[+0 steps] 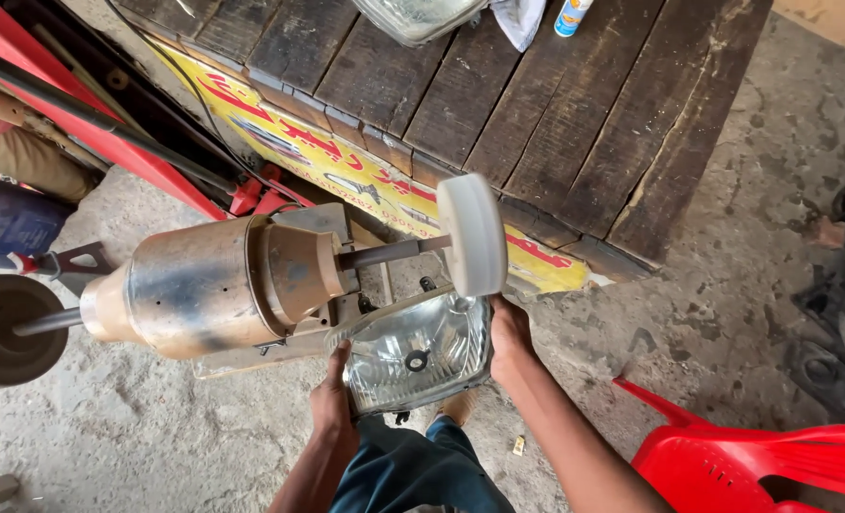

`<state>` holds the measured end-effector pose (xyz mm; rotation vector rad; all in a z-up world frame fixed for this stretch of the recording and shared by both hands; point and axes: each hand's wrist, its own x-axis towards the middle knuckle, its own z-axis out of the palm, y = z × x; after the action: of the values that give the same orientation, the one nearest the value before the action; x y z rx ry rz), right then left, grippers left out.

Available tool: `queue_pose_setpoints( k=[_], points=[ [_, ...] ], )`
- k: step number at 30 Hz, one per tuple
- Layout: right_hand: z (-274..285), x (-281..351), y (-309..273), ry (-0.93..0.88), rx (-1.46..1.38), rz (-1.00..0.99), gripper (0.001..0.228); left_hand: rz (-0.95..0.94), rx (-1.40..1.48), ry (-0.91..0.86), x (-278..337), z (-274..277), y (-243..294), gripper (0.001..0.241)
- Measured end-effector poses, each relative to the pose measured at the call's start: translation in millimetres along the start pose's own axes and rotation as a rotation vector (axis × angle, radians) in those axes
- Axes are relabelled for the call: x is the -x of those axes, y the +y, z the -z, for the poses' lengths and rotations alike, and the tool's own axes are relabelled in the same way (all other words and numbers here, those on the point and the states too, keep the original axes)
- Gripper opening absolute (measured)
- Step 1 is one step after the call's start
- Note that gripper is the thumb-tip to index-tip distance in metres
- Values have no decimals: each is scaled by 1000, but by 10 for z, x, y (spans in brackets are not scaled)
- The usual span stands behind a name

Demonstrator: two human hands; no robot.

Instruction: The person holds a car headlight against a rotating polishing wheel, moving it across the surface to polish the lens. The person rotates the headlight to cover different areas while maintaining contact with the wheel.

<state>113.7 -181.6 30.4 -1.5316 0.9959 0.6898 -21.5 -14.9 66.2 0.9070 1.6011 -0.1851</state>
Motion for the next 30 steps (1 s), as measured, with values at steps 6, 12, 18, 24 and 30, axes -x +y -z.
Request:
queue_pose_setpoints(
  k=[6, 12, 18, 24, 30],
  points=[
    [44, -45, -163, 43, -3, -12, 34, 44, 73, -15, -157, -120, -98, 87],
    [122, 14, -187, 5, -14, -10, 31, 58, 125, -56, -73, -158, -87, 84],
    [67, -26, -281, 18, -32, 1, 30, 89, 82, -22, 110, -212, 123, 103],
    [50, -69, -369, 39, -45, 13, 30, 141, 168, -45, 67, -262, 63, 90],
    [-8, -91, -466, 48, -51, 27, 30, 166, 163, -20, 133, -312, 151, 95]
  ],
)
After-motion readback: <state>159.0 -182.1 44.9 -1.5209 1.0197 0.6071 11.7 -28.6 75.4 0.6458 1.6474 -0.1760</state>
